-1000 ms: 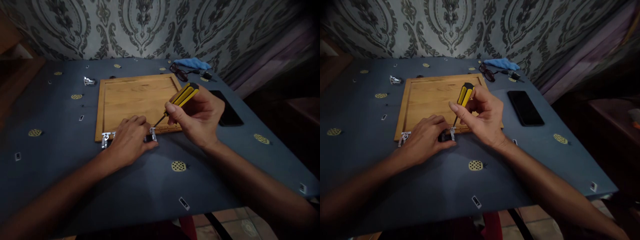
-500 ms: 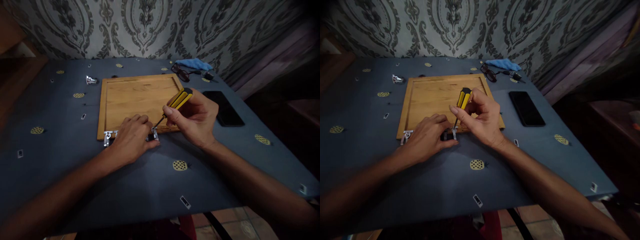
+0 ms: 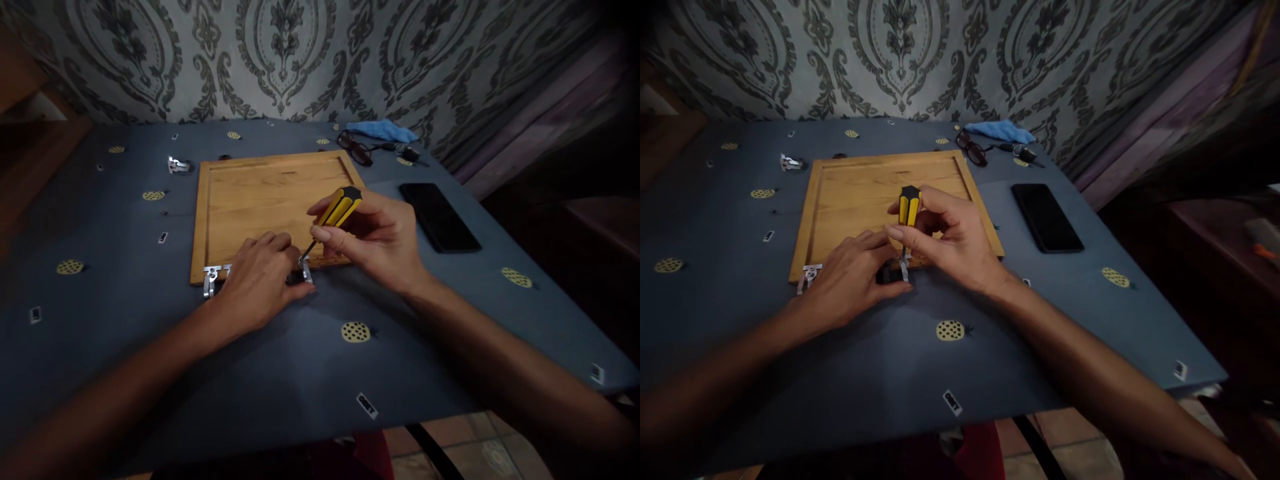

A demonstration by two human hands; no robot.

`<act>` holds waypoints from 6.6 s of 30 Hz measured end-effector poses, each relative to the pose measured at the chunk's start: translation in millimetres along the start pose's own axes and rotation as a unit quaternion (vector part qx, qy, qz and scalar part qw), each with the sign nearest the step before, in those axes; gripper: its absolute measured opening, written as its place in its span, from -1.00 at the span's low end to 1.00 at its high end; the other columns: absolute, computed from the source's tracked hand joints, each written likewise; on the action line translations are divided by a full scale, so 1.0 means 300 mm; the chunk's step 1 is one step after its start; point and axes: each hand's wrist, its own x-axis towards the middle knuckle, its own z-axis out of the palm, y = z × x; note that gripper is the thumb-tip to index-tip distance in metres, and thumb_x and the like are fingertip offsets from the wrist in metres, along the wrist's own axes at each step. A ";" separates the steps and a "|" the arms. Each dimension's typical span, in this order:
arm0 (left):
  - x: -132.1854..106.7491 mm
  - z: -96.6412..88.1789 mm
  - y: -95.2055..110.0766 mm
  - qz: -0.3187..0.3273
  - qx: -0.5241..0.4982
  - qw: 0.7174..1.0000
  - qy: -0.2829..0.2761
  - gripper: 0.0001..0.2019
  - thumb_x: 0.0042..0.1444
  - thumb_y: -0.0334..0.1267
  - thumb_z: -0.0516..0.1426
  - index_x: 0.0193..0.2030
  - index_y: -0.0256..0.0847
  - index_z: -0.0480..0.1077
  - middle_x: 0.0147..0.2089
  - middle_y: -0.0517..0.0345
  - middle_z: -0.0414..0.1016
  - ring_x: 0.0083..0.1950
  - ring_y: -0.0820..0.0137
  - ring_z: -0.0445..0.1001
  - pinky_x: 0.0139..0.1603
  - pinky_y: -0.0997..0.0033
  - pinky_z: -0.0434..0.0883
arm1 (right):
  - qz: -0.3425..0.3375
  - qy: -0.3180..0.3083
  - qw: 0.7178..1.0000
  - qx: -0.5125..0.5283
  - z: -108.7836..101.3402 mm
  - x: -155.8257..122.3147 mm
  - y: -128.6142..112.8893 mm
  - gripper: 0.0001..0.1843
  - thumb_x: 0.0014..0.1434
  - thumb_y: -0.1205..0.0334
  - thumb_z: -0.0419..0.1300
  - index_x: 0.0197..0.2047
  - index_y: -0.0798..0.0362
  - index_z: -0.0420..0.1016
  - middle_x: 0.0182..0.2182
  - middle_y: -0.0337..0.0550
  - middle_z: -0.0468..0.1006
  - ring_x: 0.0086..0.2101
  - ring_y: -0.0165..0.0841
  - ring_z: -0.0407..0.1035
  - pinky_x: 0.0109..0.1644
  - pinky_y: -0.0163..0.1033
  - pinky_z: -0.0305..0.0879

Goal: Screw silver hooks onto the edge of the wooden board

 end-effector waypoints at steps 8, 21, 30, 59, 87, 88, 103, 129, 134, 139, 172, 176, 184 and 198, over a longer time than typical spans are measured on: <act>0.001 0.003 0.001 -0.004 0.003 1.000 0.002 -0.66 0.22 -0.04 0.28 0.00 -0.24 0.52 0.10 -0.05 0.51 0.15 0.04 0.47 0.08 0.03 0.41 | 0.027 -0.079 0.996 0.035 -0.030 0.020 -0.012 -0.74 0.13 0.01 0.43 -0.29 0.03 0.62 -0.35 -0.26 0.57 -0.55 -0.53 0.38 -0.49 -0.37 0.39; 0.003 -0.004 0.006 -0.011 0.008 1.000 -0.010 -0.65 0.22 -0.04 0.27 0.01 -0.26 0.51 0.10 -0.04 0.52 0.16 0.03 0.46 0.10 0.00 0.41 | -0.073 0.087 0.987 -0.116 0.019 -0.016 0.041 -0.66 0.12 -0.09 0.42 -0.44 -0.01 0.54 -0.54 -0.28 0.41 -0.52 -0.42 0.30 -0.47 -0.27 0.29; 0.002 -0.002 0.004 -0.008 0.015 1.000 -0.014 -0.65 0.23 -0.03 0.26 0.00 -0.26 0.50 0.05 -0.03 0.52 0.14 0.05 0.44 0.09 0.05 0.39 | -0.056 0.112 0.990 -0.072 0.034 -0.025 0.004 -0.76 0.08 0.13 0.48 -0.43 0.01 0.54 -0.46 -0.29 0.49 -0.56 -0.47 0.32 -0.54 -0.29 0.29; 0.006 0.001 0.005 -0.003 0.014 1.000 -0.014 -0.65 0.23 -0.04 0.26 0.03 -0.22 0.50 0.11 -0.04 0.52 0.15 0.04 0.45 0.09 0.01 0.42 | -0.011 0.086 0.989 -0.119 0.023 -0.040 0.014 -0.76 0.10 -0.02 0.45 -0.38 -0.08 0.56 -0.44 -0.24 0.51 -0.53 -0.39 0.35 -0.55 -0.25 0.30; 0.006 -0.001 0.006 -0.010 0.006 1.000 -0.017 -0.68 0.24 -0.05 0.26 -0.01 -0.25 0.50 0.11 -0.06 0.50 0.15 0.03 0.45 0.09 0.01 0.40 | -0.027 0.005 0.999 -0.034 0.010 -0.011 -0.018 -0.88 0.20 0.20 0.38 -0.34 0.02 0.57 -0.44 -0.29 0.56 -0.55 -0.53 0.38 -0.52 -0.41 0.35; 0.005 -0.001 0.006 -0.009 0.006 1.000 -0.014 -0.68 0.23 -0.06 0.26 -0.01 -0.25 0.50 0.11 -0.06 0.50 0.15 0.04 0.45 0.09 0.02 0.40 | -0.030 0.007 0.999 -0.034 0.010 -0.010 -0.016 -0.88 0.19 0.23 0.38 -0.36 0.02 0.56 -0.45 -0.29 0.55 -0.56 -0.53 0.38 -0.52 -0.41 0.35; 0.005 -0.006 0.010 -0.012 0.013 1.000 -0.019 -0.68 0.24 -0.06 0.26 0.00 -0.24 0.50 0.09 -0.04 0.52 0.16 0.04 0.45 0.10 0.02 0.41 | 0.027 -0.019 0.999 -0.038 -0.012 -0.003 -0.034 -0.79 0.14 0.10 0.42 -0.17 0.01 0.70 -0.28 -0.19 0.69 -0.51 -0.48 0.46 -0.59 -0.42 0.38; 0.003 0.001 0.005 -0.006 0.011 1.000 -0.016 -0.62 0.23 -0.03 0.26 0.05 -0.26 0.50 0.19 -0.07 0.49 0.21 0.02 0.43 0.15 -0.02 0.41 | -0.008 0.047 0.997 -0.066 0.010 -0.013 0.000 -0.75 0.03 0.10 0.51 -0.42 -0.01 0.54 -0.48 -0.32 0.46 -0.58 -0.48 0.29 -0.56 -0.30 0.29; 0.002 0.003 0.003 -0.004 0.009 1.000 -0.012 -0.62 0.23 -0.04 0.27 0.06 -0.27 0.50 0.20 -0.08 0.48 0.21 0.01 0.43 0.14 -0.05 0.41 | -0.009 0.064 0.995 -0.079 0.016 -0.017 -0.001 -0.73 0.02 0.09 0.52 -0.44 -0.01 0.52 -0.48 -0.32 0.45 -0.59 -0.49 0.29 -0.58 -0.31 0.29; 0.003 0.005 -0.001 0.003 0.006 1.000 -0.004 -0.63 0.23 -0.04 0.27 0.04 -0.27 0.50 0.17 -0.06 0.50 0.19 0.03 0.44 0.11 -0.02 0.42 | -0.029 0.075 0.992 -0.097 0.018 -0.015 0.001 -0.71 0.01 0.07 0.52 -0.47 -0.04 0.51 -0.50 -0.33 0.44 -0.60 -0.48 0.29 -0.60 -0.31 0.28; 0.002 0.006 0.001 0.003 0.011 1.000 0.006 -0.67 0.21 -0.03 0.28 -0.08 -0.28 0.52 -0.07 -0.02 0.50 0.06 0.05 0.47 0.02 0.03 0.42 | -0.054 0.119 0.983 -0.132 0.028 -0.026 0.000 -0.70 0.10 0.02 0.45 -0.46 -0.04 0.47 -0.52 -0.31 0.44 -0.59 -0.47 0.30 -0.61 -0.32 0.26; 0.001 0.008 0.001 0.001 0.012 1.000 0.010 -0.68 0.22 -0.05 0.28 -0.06 -0.27 0.51 -0.06 -0.02 0.51 0.07 0.05 0.47 0.03 0.04 0.42 | -0.040 0.114 0.984 -0.129 0.031 -0.029 0.003 -0.66 0.08 -0.04 0.46 -0.47 -0.05 0.47 -0.53 -0.32 0.45 -0.60 -0.46 0.30 -0.60 -0.30 0.27; 0.003 0.004 0.001 -0.002 0.011 1.000 -0.005 -0.64 0.23 -0.04 0.26 0.02 -0.26 0.50 0.11 -0.06 0.52 0.15 0.03 0.45 0.08 0.01 0.41 | -0.077 0.114 0.980 -0.147 0.028 -0.023 0.017 -0.63 0.02 -0.02 0.50 -0.53 -0.06 0.44 -0.59 -0.30 0.43 -0.59 -0.38 0.31 -0.56 -0.20 0.29; 0.000 0.004 0.002 0.001 0.009 1.000 -0.003 -0.67 0.21 -0.05 0.28 -0.04 -0.26 0.50 -0.04 0.00 0.51 0.07 0.06 0.45 0.04 0.07 0.38 | -0.044 0.171 0.980 -0.090 0.004 -0.066 0.008 -0.86 0.07 0.19 0.48 -0.36 -0.09 0.60 -0.48 -0.32 0.55 -0.61 -0.46 0.37 -0.62 -0.32 0.38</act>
